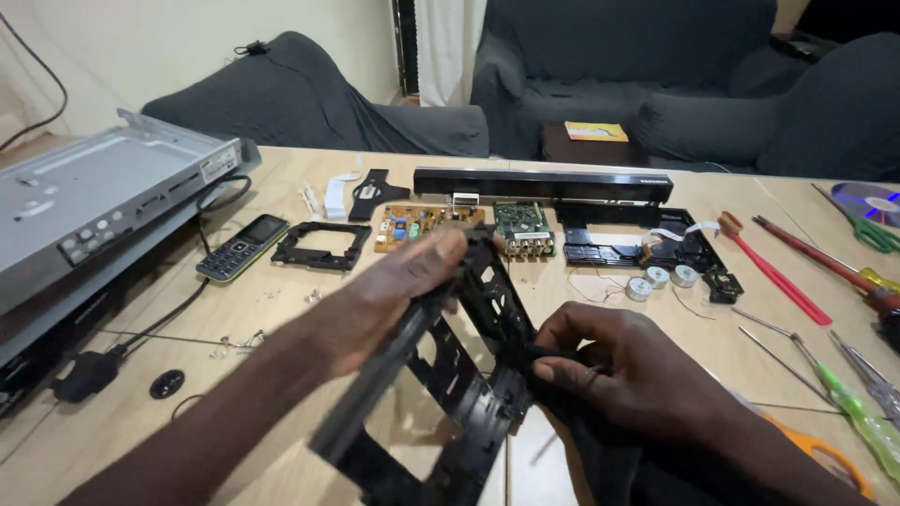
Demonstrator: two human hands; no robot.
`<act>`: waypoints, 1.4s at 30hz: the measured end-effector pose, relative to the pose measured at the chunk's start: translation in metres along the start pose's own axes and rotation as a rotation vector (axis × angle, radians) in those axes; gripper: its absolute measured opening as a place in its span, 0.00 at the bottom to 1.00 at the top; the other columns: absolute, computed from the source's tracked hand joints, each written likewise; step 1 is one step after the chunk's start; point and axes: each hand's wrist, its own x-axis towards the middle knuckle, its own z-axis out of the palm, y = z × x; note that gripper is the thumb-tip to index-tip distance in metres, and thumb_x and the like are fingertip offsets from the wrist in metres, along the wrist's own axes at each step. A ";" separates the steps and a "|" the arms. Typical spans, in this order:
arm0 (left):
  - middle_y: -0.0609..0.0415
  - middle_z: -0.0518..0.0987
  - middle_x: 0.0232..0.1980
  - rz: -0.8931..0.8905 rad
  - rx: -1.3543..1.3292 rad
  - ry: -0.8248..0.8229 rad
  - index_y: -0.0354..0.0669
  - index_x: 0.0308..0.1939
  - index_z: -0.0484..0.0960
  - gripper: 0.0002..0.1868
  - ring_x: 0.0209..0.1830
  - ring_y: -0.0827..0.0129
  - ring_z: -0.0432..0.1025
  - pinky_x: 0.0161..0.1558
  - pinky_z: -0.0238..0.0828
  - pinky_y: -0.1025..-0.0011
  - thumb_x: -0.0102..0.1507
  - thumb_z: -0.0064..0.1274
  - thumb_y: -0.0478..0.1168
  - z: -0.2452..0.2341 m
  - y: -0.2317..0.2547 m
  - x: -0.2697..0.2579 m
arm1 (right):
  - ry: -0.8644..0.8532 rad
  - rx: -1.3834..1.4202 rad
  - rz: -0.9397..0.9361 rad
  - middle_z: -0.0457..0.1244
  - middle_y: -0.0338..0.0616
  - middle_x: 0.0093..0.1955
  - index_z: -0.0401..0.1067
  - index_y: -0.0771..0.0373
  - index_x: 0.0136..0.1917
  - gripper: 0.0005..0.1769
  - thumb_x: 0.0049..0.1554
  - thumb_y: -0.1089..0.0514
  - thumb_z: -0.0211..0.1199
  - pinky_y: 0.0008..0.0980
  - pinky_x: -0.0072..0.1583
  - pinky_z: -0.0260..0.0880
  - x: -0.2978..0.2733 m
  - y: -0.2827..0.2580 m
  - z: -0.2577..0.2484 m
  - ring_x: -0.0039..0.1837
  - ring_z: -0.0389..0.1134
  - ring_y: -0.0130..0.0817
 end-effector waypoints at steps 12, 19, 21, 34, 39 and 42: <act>0.47 0.71 0.36 0.376 -0.828 -0.222 0.30 0.49 0.74 0.17 0.39 0.60 0.69 0.53 0.71 0.58 0.67 0.43 0.44 0.018 -0.053 0.027 | 0.076 -0.205 -0.206 0.70 0.33 0.34 0.76 0.53 0.42 0.14 0.58 0.43 0.63 0.28 0.42 0.68 -0.007 -0.001 -0.006 0.39 0.67 0.23; 0.48 0.69 0.37 0.344 -0.913 -0.191 0.34 0.45 0.74 0.16 0.41 0.59 0.68 0.54 0.66 0.60 0.67 0.42 0.46 0.023 -0.058 0.029 | 0.350 -0.150 -0.420 0.76 0.37 0.43 0.78 0.55 0.52 0.18 0.48 0.54 0.74 0.24 0.44 0.80 -0.012 -0.014 0.016 0.40 0.78 0.24; 0.48 0.68 0.37 0.399 -0.885 -0.286 0.34 0.44 0.72 0.13 0.41 0.60 0.66 0.55 0.67 0.59 0.66 0.42 0.43 0.020 -0.062 0.035 | 0.145 -0.259 -0.648 0.68 0.38 0.42 0.78 0.53 0.46 0.05 0.54 0.57 0.71 0.28 0.41 0.74 -0.013 -0.012 0.027 0.39 0.75 0.32; 0.52 0.66 0.38 0.403 -0.819 -0.340 0.39 0.44 0.71 0.11 0.41 0.65 0.66 0.53 0.65 0.66 0.67 0.43 0.45 0.027 -0.065 0.035 | 0.144 -0.401 -0.554 0.73 0.33 0.39 0.81 0.47 0.44 0.13 0.48 0.64 0.67 0.29 0.40 0.67 -0.017 -0.017 0.017 0.39 0.75 0.31; 0.51 0.66 0.38 0.415 -0.770 -0.371 0.39 0.43 0.70 0.12 0.40 0.62 0.66 0.51 0.64 0.61 0.67 0.43 0.46 0.019 -0.064 0.044 | -0.083 -0.199 -0.698 0.70 0.35 0.43 0.78 0.51 0.43 0.16 0.42 0.67 0.70 0.27 0.41 0.71 -0.026 -0.031 0.016 0.41 0.74 0.31; 0.52 0.65 0.37 0.434 -0.725 -0.327 0.39 0.43 0.69 0.13 0.41 0.62 0.65 0.53 0.66 0.61 0.67 0.41 0.46 0.026 -0.058 0.036 | 0.136 -0.469 -0.427 0.72 0.35 0.44 0.79 0.51 0.43 0.20 0.40 0.71 0.64 0.30 0.41 0.74 -0.008 -0.010 -0.011 0.40 0.77 0.30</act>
